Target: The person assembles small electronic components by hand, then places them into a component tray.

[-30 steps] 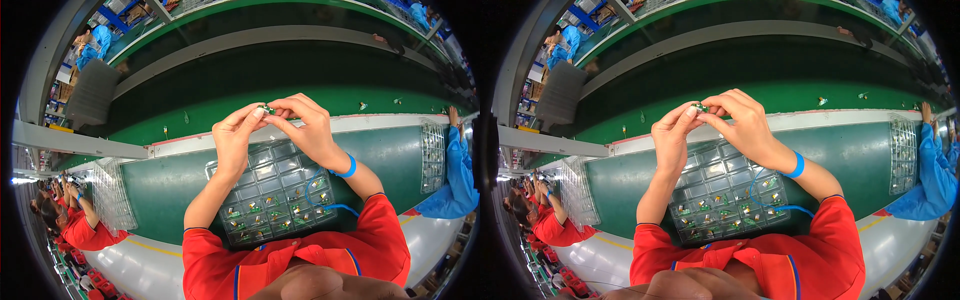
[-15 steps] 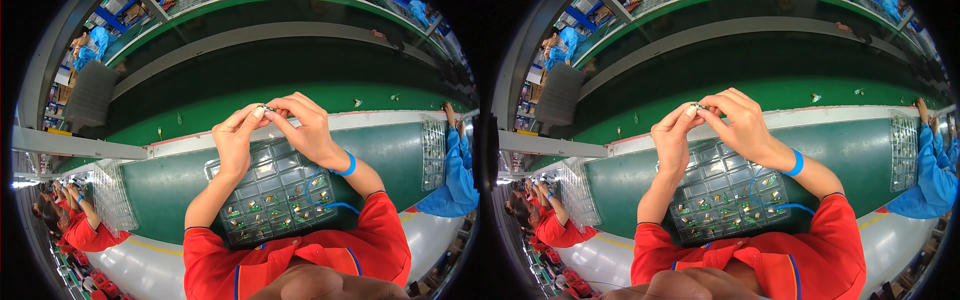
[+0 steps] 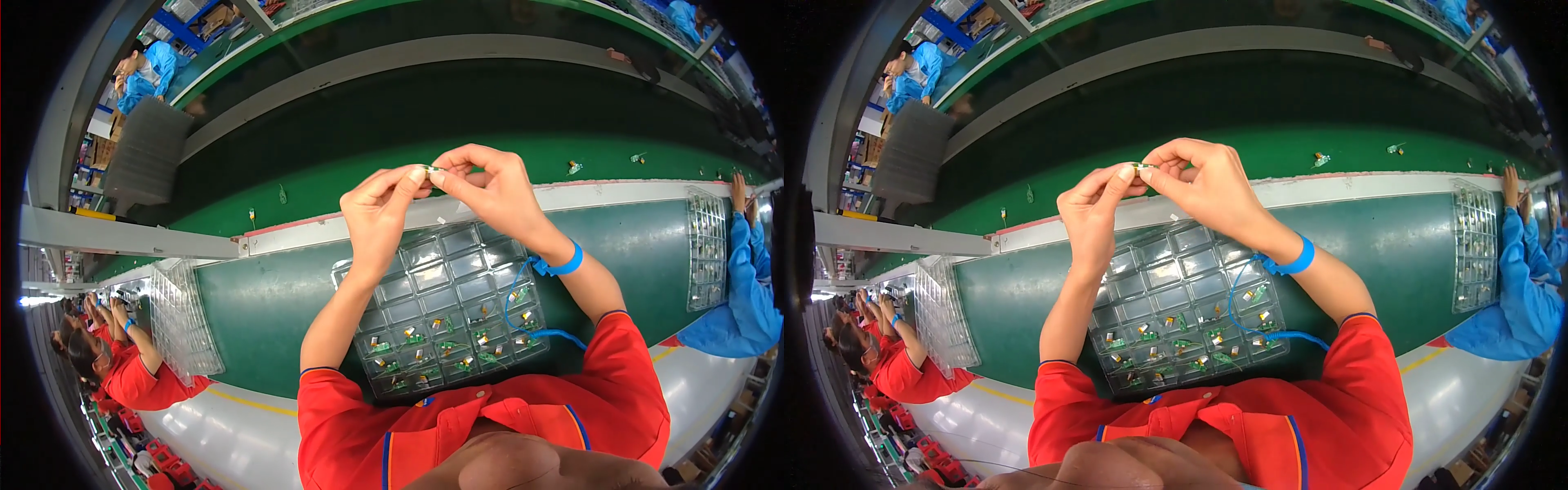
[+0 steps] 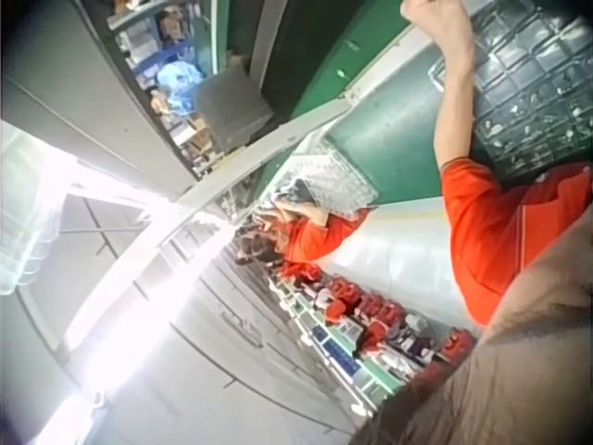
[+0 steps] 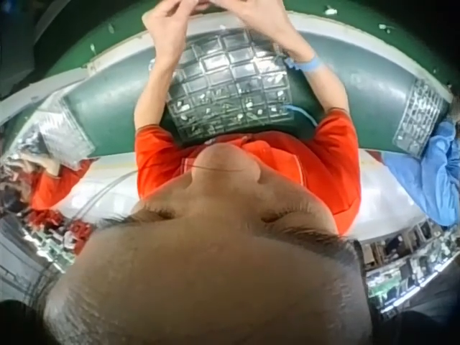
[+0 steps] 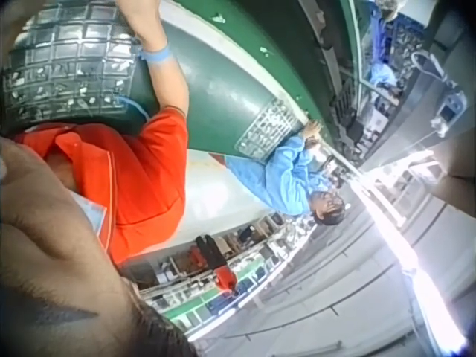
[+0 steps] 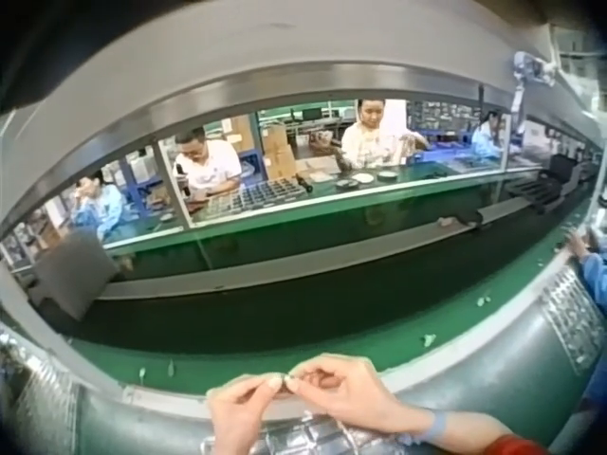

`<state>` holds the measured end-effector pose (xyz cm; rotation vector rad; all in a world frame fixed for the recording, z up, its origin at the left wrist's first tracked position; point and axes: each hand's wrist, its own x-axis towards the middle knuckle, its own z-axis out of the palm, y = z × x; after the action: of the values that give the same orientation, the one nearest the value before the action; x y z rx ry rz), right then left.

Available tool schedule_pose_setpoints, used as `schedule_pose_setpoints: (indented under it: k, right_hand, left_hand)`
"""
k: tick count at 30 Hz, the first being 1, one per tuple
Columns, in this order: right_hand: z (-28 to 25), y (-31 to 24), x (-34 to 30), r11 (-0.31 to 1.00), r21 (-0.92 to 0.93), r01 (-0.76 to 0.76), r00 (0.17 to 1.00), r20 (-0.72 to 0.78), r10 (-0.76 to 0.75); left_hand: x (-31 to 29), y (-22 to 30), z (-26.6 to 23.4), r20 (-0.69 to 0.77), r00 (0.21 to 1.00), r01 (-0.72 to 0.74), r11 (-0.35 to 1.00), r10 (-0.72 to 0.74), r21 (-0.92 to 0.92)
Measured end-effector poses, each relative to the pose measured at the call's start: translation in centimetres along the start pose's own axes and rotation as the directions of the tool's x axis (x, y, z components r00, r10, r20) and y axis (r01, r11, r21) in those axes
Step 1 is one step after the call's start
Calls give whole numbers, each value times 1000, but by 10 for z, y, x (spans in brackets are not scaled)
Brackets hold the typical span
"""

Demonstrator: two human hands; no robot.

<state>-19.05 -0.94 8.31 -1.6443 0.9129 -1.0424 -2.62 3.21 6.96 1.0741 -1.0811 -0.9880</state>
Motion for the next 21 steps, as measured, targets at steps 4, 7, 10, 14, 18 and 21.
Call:
schedule_pose_setpoints:
  k: [4,7,10,14,18,21]
  right_hand:
    - [-8,21,15,997,-60,-41,996,82,46]
    - [-16,46,17,864,-499,-64,986,103,132]
    - [-14,72,14,732,-658,177,977,207,-50]
    - [-3,66,12,749,-633,195,968,249,-42]
    - [3,69,12,762,-590,267,947,305,-95]
    - [1,67,11,793,-562,237,962,252,-109]
  left_hand:
    - [28,-11,-22,-109,994,26,928,16,372]
    - [42,-9,-44,-52,997,13,583,50,812]
    - [39,-27,-55,138,924,-238,254,356,938]
    - [28,-59,-36,471,875,-474,398,112,786]
    - [30,-72,-18,607,793,-581,230,-58,781]
    - [35,-69,-14,535,836,-533,420,125,735]
